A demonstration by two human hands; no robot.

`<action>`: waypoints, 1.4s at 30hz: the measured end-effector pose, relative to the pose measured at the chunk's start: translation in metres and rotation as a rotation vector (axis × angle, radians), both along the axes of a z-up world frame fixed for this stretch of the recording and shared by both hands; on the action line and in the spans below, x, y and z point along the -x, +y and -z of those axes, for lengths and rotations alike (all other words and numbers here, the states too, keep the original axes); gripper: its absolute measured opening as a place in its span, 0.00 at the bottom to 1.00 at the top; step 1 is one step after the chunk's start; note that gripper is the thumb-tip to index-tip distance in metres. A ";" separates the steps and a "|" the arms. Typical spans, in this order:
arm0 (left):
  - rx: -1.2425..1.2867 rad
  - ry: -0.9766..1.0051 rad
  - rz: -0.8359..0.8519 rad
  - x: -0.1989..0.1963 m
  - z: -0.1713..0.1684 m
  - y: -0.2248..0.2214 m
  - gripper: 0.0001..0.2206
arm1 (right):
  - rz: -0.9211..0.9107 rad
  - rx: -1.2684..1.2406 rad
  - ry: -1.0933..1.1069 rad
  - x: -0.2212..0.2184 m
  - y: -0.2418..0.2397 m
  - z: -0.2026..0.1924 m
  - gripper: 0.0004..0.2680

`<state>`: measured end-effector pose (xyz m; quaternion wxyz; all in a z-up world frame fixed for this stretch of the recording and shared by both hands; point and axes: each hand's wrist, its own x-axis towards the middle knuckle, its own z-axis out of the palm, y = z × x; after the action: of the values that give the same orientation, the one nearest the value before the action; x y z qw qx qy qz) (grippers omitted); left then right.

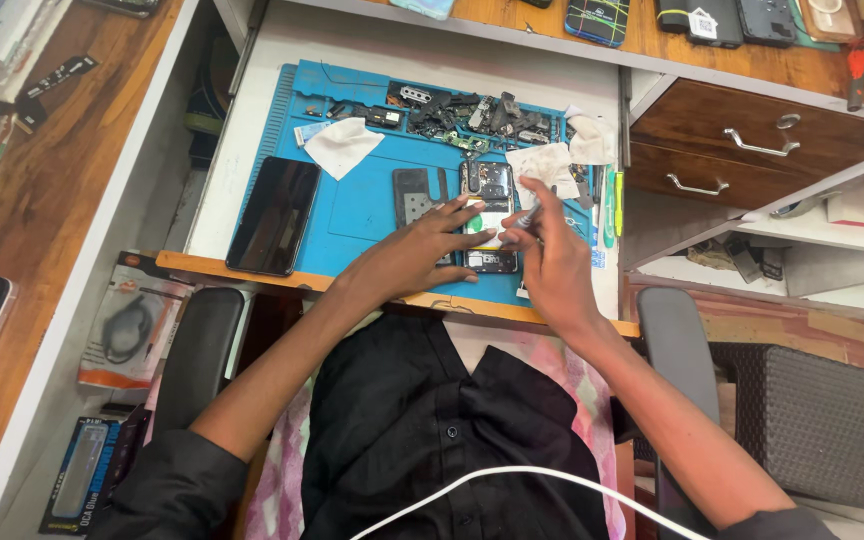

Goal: The person tests a smartphone by swiping the screen and pressing buttons, then disassembles it to expose the battery and motherboard. They place the phone on a workbench and apply adhesive to the back cover using a syringe-like tool.

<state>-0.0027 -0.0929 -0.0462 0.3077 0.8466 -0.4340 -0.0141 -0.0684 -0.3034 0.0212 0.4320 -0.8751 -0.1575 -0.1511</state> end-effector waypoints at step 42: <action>0.289 0.143 -0.293 0.026 -0.046 0.024 0.12 | -0.116 0.270 -0.345 0.004 0.007 -0.019 0.25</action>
<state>-0.0290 -0.0692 -0.0003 0.4545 0.8446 -0.2810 0.0332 -0.0723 -0.2968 0.0399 0.2855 -0.8757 -0.2980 -0.2509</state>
